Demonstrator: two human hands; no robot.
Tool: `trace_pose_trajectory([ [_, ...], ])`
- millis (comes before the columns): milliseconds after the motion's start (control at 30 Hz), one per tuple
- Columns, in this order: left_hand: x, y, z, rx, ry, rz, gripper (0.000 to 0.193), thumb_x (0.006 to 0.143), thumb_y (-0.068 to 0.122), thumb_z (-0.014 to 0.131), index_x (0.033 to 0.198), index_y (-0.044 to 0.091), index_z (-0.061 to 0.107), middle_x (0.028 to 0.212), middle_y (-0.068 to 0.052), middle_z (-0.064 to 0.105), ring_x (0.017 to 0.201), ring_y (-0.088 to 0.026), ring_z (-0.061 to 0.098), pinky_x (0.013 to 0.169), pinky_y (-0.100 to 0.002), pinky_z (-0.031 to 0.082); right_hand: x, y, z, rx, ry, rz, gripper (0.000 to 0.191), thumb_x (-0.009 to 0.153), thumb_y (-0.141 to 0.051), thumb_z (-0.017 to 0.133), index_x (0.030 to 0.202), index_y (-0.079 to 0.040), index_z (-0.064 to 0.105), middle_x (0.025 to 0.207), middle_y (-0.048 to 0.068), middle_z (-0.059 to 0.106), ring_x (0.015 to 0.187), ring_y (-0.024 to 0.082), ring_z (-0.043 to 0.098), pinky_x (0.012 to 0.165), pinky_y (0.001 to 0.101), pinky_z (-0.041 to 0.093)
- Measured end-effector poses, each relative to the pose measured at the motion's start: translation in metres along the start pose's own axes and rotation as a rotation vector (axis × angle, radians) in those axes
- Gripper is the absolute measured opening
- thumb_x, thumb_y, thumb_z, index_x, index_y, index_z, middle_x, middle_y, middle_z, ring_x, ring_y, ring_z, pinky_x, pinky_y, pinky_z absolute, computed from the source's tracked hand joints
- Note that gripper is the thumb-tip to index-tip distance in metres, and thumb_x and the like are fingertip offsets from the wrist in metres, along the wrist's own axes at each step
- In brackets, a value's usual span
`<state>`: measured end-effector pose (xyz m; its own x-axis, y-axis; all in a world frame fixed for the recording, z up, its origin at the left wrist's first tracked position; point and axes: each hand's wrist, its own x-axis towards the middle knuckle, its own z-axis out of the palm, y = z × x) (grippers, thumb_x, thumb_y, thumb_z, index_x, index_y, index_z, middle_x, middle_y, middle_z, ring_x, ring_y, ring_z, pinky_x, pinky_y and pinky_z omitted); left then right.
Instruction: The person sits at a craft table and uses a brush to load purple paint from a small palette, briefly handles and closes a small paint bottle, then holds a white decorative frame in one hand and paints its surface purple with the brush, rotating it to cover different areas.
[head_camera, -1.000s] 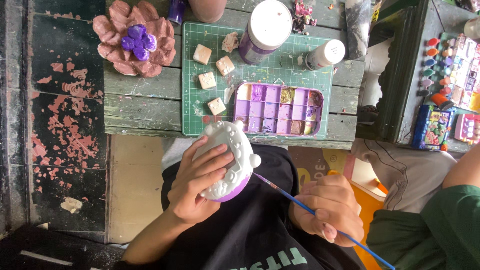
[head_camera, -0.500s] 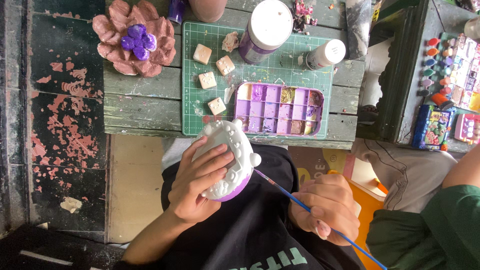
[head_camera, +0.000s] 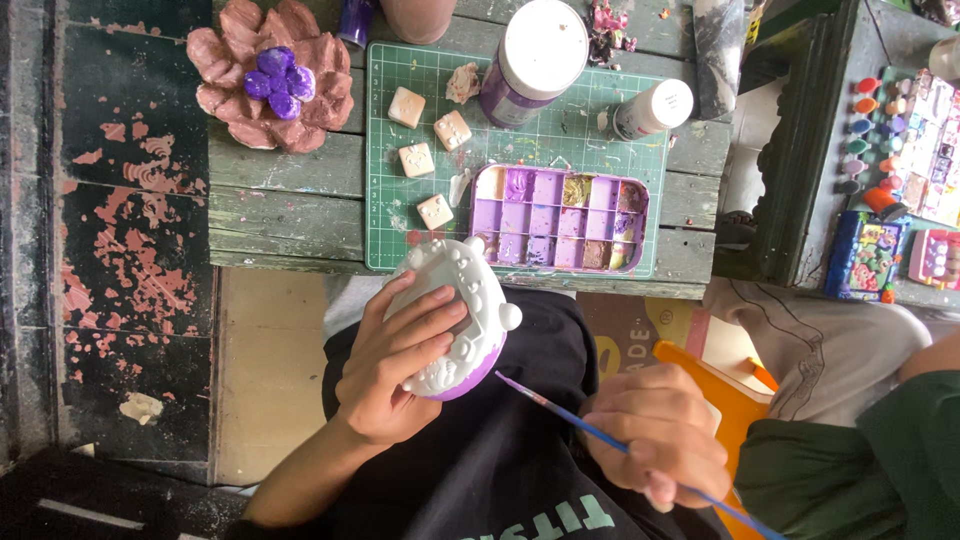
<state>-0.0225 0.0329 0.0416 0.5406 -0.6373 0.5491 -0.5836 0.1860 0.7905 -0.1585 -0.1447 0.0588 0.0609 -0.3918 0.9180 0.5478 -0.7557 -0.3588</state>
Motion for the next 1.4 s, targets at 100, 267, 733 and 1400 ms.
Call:
trace_pose_trajectory([
  [100, 0.001, 0.000, 0.001, 0.010, 0.010, 0.004, 0.040, 0.085, -0.011, 0.071, 0.118, 0.003, 0.054, 0.128, -0.018, 0.070, 0.130, -0.038, 0.066, 0.121, -0.064, 0.041, -0.002, 0.005, 0.000, 0.056, 0.025, 0.060, 0.032, 0.103, -0.024, 0.056, 0.079, -0.007, 0.044, 0.052, 0.003, 0.055, 0.042, 0.013, 0.054, 0.039, 0.0279, 0.046],
  [267, 0.004, 0.001, 0.002, 0.006, 0.017, 0.012, 0.038, 0.085, -0.012, 0.070, 0.117, 0.002, 0.055, 0.126, -0.019, 0.070, 0.128, -0.038, 0.066, 0.120, -0.064, 0.041, -0.005, 0.014, -0.001, -0.111, -0.078, 0.163, 0.036, 0.108, -0.027, 0.049, 0.078, -0.008, 0.044, 0.054, 0.006, 0.051, 0.044, 0.017, 0.050, 0.043, 0.0306, 0.038],
  [733, 0.007, 0.002, 0.003, 0.027, 0.038, -0.005, 0.033, 0.088, -0.010, 0.069, 0.116, 0.002, 0.056, 0.124, -0.020, 0.071, 0.126, -0.038, 0.068, 0.119, -0.062, 0.043, -0.006, 0.015, -0.002, -0.136, -0.028, 0.187, 0.036, 0.108, -0.025, 0.051, 0.080, -0.004, 0.043, 0.056, 0.006, 0.051, 0.047, 0.019, 0.053, 0.045, 0.0324, 0.039],
  [1400, 0.009, 0.004, 0.008, 0.026, 0.078, -0.014, 0.031, 0.091, -0.004, 0.076, 0.115, 0.001, 0.056, 0.123, -0.020, 0.072, 0.126, -0.037, 0.068, 0.118, -0.060, 0.046, -0.011, 0.010, -0.004, -0.030, -0.120, 0.049, 0.034, 0.107, -0.024, 0.050, 0.076, -0.010, 0.041, 0.055, 0.003, 0.056, 0.045, 0.015, 0.055, 0.041, 0.0298, 0.047],
])
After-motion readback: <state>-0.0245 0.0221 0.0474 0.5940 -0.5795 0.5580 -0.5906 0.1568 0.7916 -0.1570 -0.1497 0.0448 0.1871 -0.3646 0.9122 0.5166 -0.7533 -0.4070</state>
